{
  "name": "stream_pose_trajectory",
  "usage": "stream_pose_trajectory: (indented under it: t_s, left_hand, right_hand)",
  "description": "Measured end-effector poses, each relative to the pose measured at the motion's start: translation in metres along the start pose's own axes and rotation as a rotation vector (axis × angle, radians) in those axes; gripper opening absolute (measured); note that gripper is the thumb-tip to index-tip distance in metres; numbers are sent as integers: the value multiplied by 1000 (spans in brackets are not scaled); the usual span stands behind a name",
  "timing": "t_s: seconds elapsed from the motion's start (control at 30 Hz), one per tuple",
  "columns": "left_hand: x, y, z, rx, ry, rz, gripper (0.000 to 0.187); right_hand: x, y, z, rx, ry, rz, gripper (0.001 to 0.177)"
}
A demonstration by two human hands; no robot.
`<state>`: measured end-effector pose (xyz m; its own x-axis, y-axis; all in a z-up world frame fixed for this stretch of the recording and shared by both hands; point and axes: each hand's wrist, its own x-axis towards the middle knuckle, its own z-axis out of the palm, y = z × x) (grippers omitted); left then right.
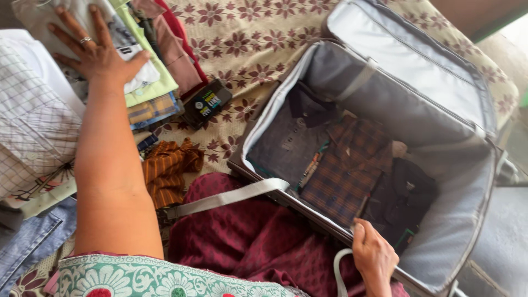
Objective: The person places folded shirts and other clothing items into a suitcase one at a time, smoothing and arranging them to fit.
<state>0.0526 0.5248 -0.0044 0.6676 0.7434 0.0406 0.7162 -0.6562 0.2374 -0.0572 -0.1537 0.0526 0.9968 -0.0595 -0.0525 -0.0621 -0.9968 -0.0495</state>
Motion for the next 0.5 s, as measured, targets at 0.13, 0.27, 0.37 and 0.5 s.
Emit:
stream_pose_trajectory:
  t_s: [0.13,0.27,0.37,0.5]
  left_hand:
    - [1,7,7,58,103,-7,122]
    - [-34,46,32,36,306,158,115]
    - [-95,111,36,-71,417,534,108]
    - [-213,212,14,-289,116,782,89]
  right_hand:
    - [-3,1,-4,64,22,-12,36]
    - [-5,6,-6,99,99,-73,33]
    - [-9,10,-6,141,163,-117,31]
    - [-10,16,-7,218,238,-174,27]
